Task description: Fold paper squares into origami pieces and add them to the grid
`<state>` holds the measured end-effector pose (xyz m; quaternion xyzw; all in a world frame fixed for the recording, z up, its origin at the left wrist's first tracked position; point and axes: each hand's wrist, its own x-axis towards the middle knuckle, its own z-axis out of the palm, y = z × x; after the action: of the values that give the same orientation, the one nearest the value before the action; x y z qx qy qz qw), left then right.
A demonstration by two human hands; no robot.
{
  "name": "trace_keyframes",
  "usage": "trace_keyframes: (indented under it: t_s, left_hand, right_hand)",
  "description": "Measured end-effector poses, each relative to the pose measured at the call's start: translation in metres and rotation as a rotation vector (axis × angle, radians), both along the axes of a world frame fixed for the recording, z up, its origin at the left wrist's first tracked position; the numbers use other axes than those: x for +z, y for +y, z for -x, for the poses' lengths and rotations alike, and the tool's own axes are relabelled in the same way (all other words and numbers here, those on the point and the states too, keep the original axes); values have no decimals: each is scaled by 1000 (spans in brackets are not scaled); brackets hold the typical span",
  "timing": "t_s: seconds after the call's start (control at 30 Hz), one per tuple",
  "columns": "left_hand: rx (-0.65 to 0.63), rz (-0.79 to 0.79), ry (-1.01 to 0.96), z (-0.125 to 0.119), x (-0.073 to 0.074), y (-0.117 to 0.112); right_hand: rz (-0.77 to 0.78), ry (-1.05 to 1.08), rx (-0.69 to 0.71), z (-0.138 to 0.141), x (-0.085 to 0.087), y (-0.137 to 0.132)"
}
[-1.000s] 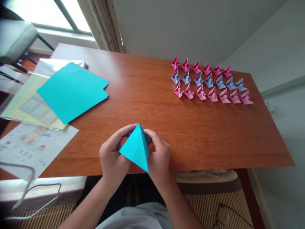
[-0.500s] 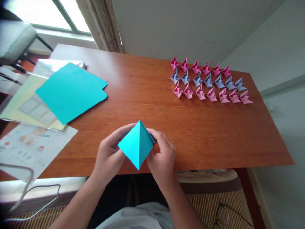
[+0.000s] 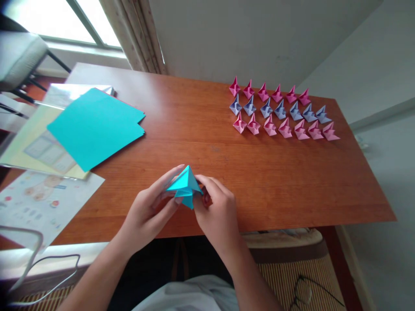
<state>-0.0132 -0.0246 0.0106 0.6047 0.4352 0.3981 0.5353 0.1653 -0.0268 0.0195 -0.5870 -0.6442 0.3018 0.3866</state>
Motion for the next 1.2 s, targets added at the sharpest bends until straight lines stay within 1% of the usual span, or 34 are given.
trace_keyframes:
  t_s: [0.13,0.2,0.27,0.33,0.4,0.5,0.57,0.7,0.83,0.9,1.07,1.2]
  left_hand:
    - [-32,20,35,4,3,3]
    - [-26,21,53,6,4,4]
    - [-8,32,26,8,4,6]
    - [10,99,-53,8,4,7]
    - [30,219,-179,7,3,7]
    - [64,415,-405,3,4,8]
    - [90,500,-509,0,6,8]
    - [113,556,-584,-2,8,8]
    - [90,529,-563,-3,7,6]
    - [101,507,-512,-3,8,5]
    - [145,407,-292,-9,15,5]
    - [146,387,-233,-13,20,4]
  right_hand:
    - [97,71,55,-5,0,0]
    - [163,151,77,-7,0,1]
    - [239,252,84,-10,0,1]
    - [302,350,73,-11,0,2]
    - [337,432,52,-10,-1,2]
    - [331,528,17,-8,-4,1]
    - [295,542,3,-7,-7,0]
    - [219,454,-2,-8,-13,-1]
    - [91,234,6,-7,-13,-2]
    - [12,126,14,-6,-12,-4]
    - [-134,-50,15,-2,-13,-8]
    - [-209,-115,13,-2,-14,-9]
